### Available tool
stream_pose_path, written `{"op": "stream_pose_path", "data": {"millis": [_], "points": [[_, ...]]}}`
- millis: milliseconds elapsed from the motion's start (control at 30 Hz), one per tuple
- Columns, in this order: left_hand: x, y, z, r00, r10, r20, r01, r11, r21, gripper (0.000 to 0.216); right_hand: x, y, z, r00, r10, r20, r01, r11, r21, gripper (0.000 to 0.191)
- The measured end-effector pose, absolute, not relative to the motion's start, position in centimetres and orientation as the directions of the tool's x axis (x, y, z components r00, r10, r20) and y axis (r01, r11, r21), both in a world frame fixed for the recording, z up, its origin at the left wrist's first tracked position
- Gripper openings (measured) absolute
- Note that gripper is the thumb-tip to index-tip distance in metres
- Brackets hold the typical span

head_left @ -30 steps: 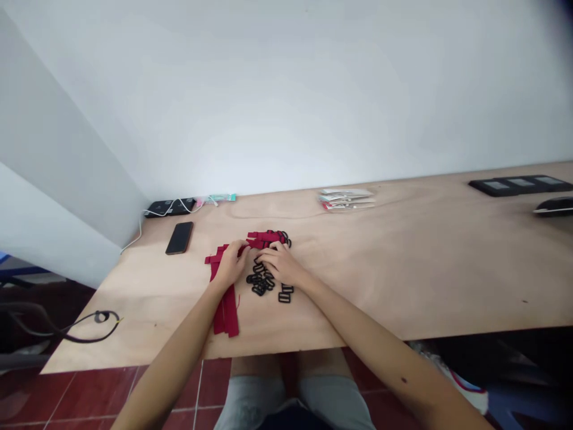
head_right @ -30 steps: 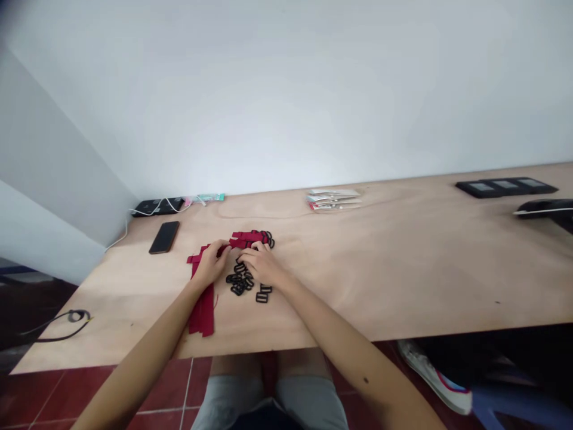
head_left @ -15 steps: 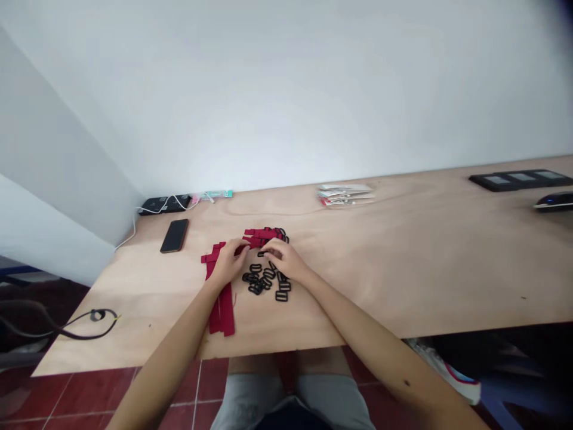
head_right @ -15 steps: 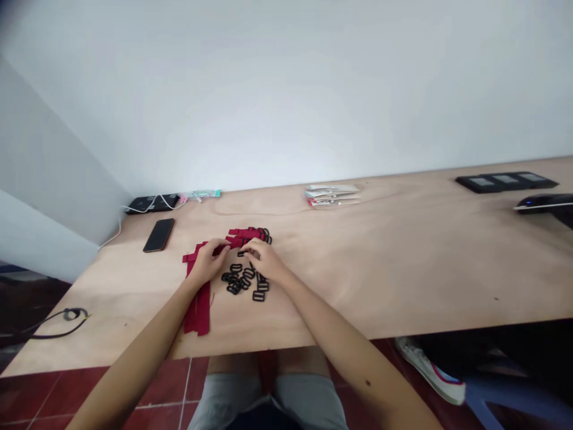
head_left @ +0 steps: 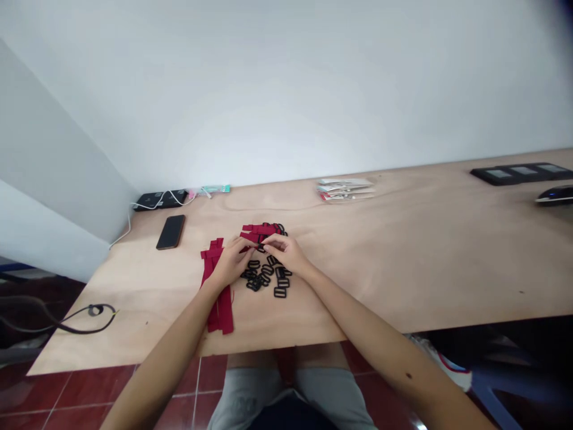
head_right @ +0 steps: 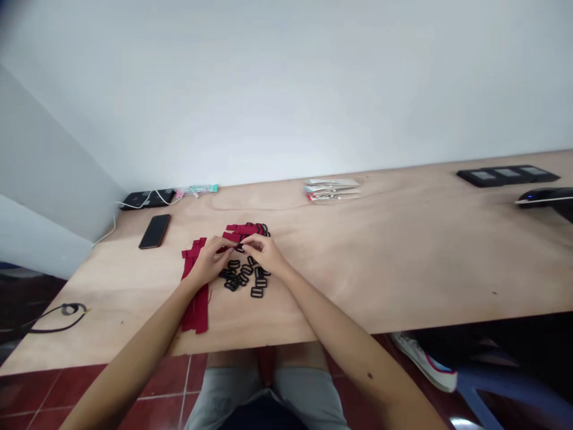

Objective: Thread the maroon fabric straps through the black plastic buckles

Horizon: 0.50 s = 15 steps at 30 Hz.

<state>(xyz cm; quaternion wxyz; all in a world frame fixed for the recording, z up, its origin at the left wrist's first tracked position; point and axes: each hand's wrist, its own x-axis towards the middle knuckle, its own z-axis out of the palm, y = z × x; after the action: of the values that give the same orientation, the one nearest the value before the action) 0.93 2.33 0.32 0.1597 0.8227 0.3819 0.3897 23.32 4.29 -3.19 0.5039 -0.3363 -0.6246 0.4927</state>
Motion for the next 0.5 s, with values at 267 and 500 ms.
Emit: {"op": "stream_pose_path", "data": {"millis": [267,500], "points": [[1.30,1.97,0.59,0.331,0.793,0.512,0.466,-0.609,0.642,0.013,23.22,4.26,-3.14,-0.260,0.933,0.249,-0.137,0.219,-0.966,0.027],[1.72,1.51,0.44,0.276,0.836,0.474,0.404,-0.549,0.732,0.012,23.18,3.78,-2.40,-0.286,0.937,0.199,-0.154,0.160,-0.975,0.033]]}}
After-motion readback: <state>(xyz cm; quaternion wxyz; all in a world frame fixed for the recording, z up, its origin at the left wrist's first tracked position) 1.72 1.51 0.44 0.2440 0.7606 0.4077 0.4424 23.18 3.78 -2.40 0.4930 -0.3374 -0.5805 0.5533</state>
